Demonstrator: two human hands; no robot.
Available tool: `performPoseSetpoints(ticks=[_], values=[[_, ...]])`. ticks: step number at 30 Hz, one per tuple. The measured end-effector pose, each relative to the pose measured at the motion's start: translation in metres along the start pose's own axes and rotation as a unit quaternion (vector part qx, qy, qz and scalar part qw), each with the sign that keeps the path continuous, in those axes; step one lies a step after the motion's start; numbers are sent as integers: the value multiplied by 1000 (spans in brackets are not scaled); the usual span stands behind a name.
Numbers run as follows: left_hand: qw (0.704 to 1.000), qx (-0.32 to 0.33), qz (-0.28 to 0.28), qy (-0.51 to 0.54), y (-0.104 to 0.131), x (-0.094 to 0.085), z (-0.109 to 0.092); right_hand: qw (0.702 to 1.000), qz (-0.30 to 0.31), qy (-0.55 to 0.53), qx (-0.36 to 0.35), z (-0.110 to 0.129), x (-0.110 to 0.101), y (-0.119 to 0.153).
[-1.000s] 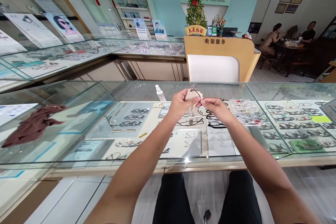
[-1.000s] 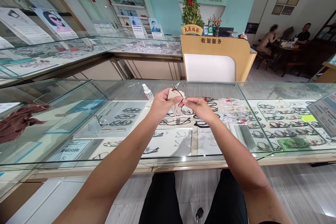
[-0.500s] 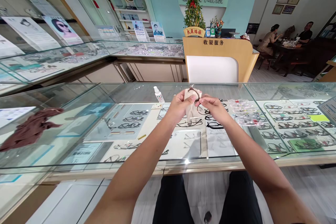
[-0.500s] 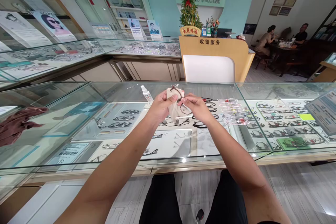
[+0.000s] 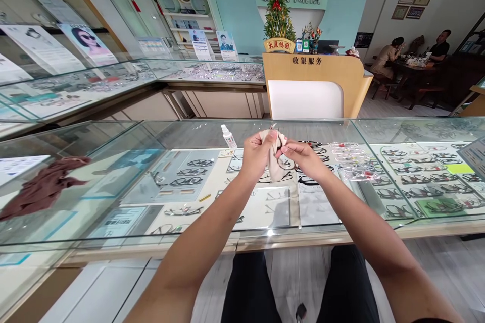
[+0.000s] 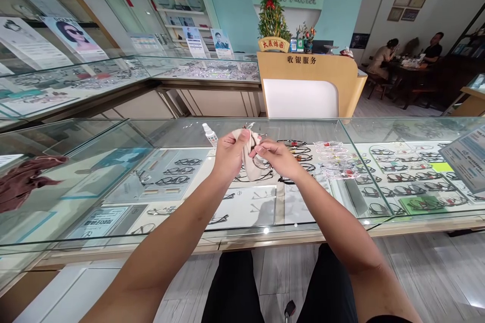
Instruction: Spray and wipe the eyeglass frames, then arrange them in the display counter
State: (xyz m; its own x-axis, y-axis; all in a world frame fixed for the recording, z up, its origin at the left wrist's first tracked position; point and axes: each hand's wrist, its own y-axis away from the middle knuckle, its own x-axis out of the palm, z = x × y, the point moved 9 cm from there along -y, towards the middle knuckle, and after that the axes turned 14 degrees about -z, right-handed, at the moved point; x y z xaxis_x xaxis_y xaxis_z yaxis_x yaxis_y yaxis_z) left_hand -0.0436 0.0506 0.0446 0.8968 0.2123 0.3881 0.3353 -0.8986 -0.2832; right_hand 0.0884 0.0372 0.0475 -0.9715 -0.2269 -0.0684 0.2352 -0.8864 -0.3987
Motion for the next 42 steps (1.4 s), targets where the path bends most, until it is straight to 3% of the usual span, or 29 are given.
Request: performPoseSetpoints(ticks=[9,13,20,24,27,29,32,35,42], values=[[994,-10,110,-13,-3,14,-2,993,-49,-84,73,-10,-12,-2],[995,29,79,-49,1,9,-10,990,-19,-120,65,-6,-3,-1],[992,92,8,-90,3,-1,-17,995,-1,-75,61,-6,7,6],[996,50,-33,-66,-6,-9,-5,994,-40,-94,40,-5,-2,3],[997,14,-78,-24,-12,-17,2,986,-89,-130,46,-2,-19,-2],[997,-12,-77,-22,-13,-17,5,979,-129,-152,54,0,-33,-5],[997,-54,-18,-52,-6,-7,8,971,-170,-161,55,3,-51,-9],[989,-87,78,-89,10,9,11,970,-179,-156,45,7,-58,-11],[936,-132,291,-151,60,43,32,968,-170,-178,51,9,-57,-11]])
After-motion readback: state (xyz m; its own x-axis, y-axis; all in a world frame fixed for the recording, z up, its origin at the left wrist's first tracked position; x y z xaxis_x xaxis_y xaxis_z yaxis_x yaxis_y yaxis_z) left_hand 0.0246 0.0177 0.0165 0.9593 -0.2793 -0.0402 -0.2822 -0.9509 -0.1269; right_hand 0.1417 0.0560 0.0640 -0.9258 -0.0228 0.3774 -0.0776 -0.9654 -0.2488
